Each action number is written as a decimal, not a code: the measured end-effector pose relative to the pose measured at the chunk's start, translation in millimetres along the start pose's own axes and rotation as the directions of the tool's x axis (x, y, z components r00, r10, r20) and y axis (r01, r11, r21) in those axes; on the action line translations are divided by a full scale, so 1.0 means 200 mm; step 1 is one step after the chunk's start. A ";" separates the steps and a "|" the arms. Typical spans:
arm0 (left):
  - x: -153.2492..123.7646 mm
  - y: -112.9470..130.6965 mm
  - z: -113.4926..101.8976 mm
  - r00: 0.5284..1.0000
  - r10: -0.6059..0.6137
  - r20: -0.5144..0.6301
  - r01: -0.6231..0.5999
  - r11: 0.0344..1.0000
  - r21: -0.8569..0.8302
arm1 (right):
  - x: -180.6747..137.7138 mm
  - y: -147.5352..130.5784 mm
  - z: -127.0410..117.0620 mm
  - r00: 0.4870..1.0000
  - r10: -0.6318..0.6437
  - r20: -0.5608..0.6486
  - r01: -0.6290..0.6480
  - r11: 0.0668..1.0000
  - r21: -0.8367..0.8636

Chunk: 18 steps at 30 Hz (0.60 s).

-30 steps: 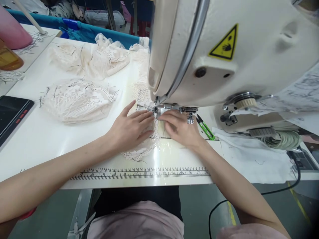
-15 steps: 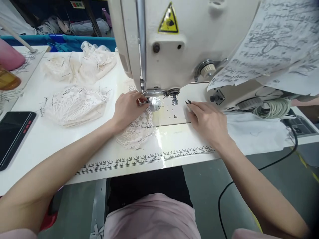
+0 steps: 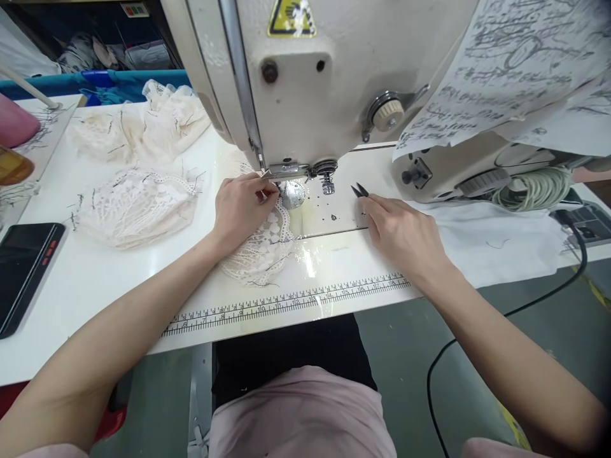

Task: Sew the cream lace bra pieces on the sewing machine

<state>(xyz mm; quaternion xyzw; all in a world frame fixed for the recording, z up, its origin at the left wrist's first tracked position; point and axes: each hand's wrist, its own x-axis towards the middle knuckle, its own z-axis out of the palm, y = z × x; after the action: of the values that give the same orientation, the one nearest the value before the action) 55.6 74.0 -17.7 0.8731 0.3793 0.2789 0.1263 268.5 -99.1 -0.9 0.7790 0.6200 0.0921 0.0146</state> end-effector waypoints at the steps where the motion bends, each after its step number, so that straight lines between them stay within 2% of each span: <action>1: 0.00 0.00 0.00 1.000 0.002 0.001 -0.002 1.000 -0.004 | 0.00 0.00 0.00 1.000 0.000 0.010 0.000 1.000 0.002; 7: 0.00 -0.01 -0.01 1.000 0.011 0.000 -0.011 1.000 -0.018 | 0.00 -0.02 -0.02 0.999 -0.014 0.047 0.015 1.000 -0.022; 18: 0.00 -0.02 -0.03 1.000 0.012 0.023 -0.011 0.999 -0.051 | 0.03 -0.04 -0.02 1.000 0.011 -0.009 -0.011 0.999 -0.032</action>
<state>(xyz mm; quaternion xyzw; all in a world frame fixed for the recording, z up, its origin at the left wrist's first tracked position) 50.0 76.4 -14.4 0.8751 0.3656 0.2788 0.1512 261.9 -92.3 3.4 0.7816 0.6142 0.1057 0.0238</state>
